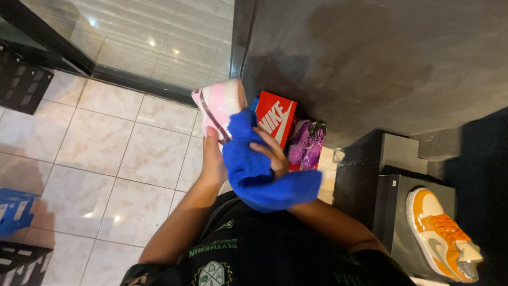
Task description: Cleaning and organizing shoe boxes and shoes in a warehouse
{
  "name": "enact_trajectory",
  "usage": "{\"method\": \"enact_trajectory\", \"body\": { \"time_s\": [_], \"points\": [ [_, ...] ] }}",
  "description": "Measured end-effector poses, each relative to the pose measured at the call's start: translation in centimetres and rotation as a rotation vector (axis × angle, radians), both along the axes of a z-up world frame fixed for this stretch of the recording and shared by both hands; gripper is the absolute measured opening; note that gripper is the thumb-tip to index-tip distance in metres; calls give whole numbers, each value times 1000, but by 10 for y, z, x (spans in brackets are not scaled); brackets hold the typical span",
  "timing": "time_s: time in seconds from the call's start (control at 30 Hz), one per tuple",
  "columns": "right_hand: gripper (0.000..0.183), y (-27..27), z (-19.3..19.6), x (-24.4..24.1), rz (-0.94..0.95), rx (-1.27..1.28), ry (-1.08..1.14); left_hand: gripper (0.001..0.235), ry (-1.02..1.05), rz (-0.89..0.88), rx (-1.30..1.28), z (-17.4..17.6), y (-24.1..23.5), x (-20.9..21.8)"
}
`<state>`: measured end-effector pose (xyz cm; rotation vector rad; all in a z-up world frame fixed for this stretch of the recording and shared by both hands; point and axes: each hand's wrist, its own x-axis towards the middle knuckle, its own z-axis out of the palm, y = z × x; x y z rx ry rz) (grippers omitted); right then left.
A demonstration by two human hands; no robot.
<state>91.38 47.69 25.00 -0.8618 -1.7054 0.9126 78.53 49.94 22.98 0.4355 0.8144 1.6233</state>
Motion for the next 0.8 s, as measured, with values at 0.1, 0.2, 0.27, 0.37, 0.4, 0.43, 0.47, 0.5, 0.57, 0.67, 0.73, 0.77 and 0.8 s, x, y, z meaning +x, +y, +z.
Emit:
{"method": "enact_trajectory", "body": {
  "time_s": [0.1,0.2,0.27,0.37,0.4,0.43,0.47,0.5,0.57,0.67,0.73,0.77,0.8],
  "points": [
    [34,33,53,-18,-61,-780,710,55,-179,-71,-39,-67,12,-5],
    [14,73,55,3,-337,-833,1473,41,-168,-250,-134,-142,6,-3],
    [32,77,65,-15,-384,-140,646,43,-102,-285,-155,-136,1,1],
    [29,47,-2,-30,-285,-337,869,53,-118,-292,-184,-83,9,-6],
    [29,34,-15,-17,-292,-345,871,53,-116,-295,-194,-46,5,-2],
    [38,21,-28,-4,-233,-53,495,55,-441,-294,-169,-10,2,3],
    [62,9,-41,10,-162,230,107,58,-768,-285,-137,27,1,10],
    [62,18,-68,29,-166,226,106,58,-769,-287,-142,2,17,2],
    [57,25,-123,63,156,-161,217,54,340,-197,-124,-50,41,-13],
    [73,22,-92,99,273,-692,164,79,634,-333,-249,-85,47,2],
    [68,14,-122,122,289,-764,39,72,705,-345,-304,-127,56,21],
    [62,9,-137,132,315,-824,-91,65,778,-348,-351,-149,58,29],
    [62,4,-147,139,304,-838,-84,65,778,-365,-359,-172,66,37]
  ]
}}
